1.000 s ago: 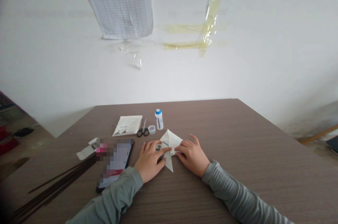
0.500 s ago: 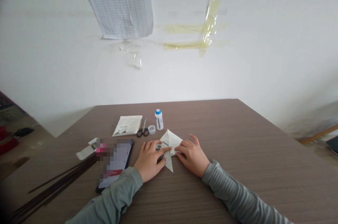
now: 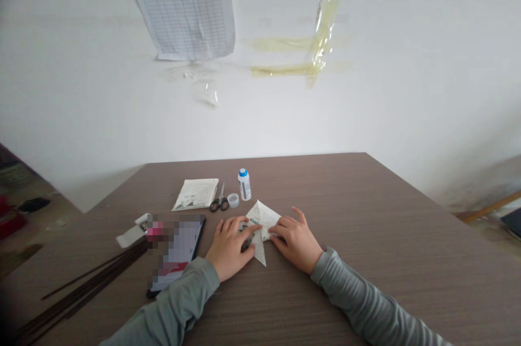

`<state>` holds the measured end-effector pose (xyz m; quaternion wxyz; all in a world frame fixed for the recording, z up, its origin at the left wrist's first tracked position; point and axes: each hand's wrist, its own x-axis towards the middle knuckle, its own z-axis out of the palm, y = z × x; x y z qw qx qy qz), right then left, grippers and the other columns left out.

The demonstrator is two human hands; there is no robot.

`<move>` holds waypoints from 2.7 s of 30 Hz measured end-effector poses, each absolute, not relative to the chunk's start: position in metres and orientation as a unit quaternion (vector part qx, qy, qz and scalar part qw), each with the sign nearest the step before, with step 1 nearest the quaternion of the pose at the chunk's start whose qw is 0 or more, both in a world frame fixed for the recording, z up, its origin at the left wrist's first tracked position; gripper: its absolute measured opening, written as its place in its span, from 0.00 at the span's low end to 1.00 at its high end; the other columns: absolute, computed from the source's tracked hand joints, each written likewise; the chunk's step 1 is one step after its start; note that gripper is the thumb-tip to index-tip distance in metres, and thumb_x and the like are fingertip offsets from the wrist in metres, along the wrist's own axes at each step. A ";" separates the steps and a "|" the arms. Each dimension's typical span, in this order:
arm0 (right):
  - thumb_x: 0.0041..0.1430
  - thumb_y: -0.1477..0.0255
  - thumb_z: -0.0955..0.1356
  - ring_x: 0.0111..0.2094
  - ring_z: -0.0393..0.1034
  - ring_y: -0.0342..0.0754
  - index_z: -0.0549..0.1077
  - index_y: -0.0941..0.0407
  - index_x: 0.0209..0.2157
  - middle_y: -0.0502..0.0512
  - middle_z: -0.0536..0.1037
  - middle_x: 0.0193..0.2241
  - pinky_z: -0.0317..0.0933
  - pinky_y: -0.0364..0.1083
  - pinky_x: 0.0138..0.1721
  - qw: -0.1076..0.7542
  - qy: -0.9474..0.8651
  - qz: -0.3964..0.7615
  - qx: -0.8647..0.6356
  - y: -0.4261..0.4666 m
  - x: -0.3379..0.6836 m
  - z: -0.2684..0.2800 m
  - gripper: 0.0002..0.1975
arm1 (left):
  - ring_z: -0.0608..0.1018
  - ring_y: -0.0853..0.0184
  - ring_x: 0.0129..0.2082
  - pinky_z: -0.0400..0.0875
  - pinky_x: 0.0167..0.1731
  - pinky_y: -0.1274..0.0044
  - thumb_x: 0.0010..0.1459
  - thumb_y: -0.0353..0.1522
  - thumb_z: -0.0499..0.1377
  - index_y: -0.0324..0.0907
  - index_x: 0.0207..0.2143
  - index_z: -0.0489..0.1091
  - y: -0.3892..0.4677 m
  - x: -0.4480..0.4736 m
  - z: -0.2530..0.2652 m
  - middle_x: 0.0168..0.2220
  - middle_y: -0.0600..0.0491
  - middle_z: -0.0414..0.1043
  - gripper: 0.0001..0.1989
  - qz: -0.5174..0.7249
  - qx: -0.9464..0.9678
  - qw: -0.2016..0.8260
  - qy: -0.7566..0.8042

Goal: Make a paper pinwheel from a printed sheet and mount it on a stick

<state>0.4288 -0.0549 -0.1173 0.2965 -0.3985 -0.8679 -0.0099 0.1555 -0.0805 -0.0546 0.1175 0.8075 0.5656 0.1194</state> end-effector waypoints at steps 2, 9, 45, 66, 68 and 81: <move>0.85 0.70 0.74 0.46 0.94 0.58 0.94 0.43 0.53 0.51 0.96 0.44 0.69 0.72 0.84 0.299 -0.869 -0.013 -0.395 -0.055 0.429 -0.117 0.12 | 0.80 0.36 0.78 0.65 0.88 0.30 0.73 0.31 0.74 0.58 0.76 0.88 -0.080 0.155 -0.056 0.76 0.42 0.85 0.32 0.120 0.808 0.115 0.566; 0.82 0.71 0.76 0.46 0.93 0.59 0.94 0.39 0.52 0.48 0.95 0.43 0.72 0.73 0.82 0.298 -0.863 -0.010 -0.407 -0.056 0.428 -0.115 0.13 | 0.79 0.35 0.80 0.63 0.88 0.30 0.73 0.33 0.75 0.63 0.73 0.91 -0.080 0.156 -0.054 0.77 0.44 0.84 0.30 0.117 0.802 0.121 0.573; 0.84 0.71 0.73 0.46 0.93 0.59 0.95 0.42 0.53 0.50 0.95 0.44 0.72 0.75 0.83 0.298 -0.865 0.003 -0.405 -0.055 0.428 -0.118 0.14 | 0.80 0.35 0.81 0.63 0.88 0.28 0.74 0.31 0.76 0.62 0.70 0.93 -0.080 0.156 -0.052 0.77 0.42 0.84 0.27 0.122 0.803 0.132 0.568; 0.86 0.70 0.73 0.46 0.93 0.57 0.95 0.44 0.53 0.52 0.95 0.43 0.72 0.75 0.82 0.301 -0.867 -0.007 -0.396 -0.055 0.427 -0.118 0.14 | 0.80 0.35 0.79 0.64 0.87 0.26 0.73 0.30 0.76 0.64 0.72 0.92 -0.080 0.156 -0.058 0.76 0.43 0.85 0.29 0.131 0.806 0.117 0.565; 0.84 0.71 0.74 0.45 0.93 0.58 0.95 0.45 0.52 0.53 0.95 0.43 0.72 0.73 0.82 0.302 -0.867 -0.013 -0.396 -0.054 0.427 -0.118 0.12 | 0.79 0.35 0.79 0.64 0.87 0.26 0.74 0.31 0.75 0.66 0.71 0.92 -0.080 0.156 -0.058 0.76 0.43 0.84 0.28 0.126 0.807 0.121 0.564; 0.85 0.67 0.74 0.46 0.94 0.61 0.95 0.38 0.51 0.53 0.95 0.43 0.76 0.71 0.82 0.290 -0.864 -0.007 -0.412 -0.056 0.426 -0.115 0.13 | 0.77 0.34 0.82 0.61 0.88 0.27 0.76 0.32 0.73 0.65 0.72 0.92 -0.081 0.157 -0.052 0.79 0.42 0.81 0.28 0.112 0.804 0.137 0.568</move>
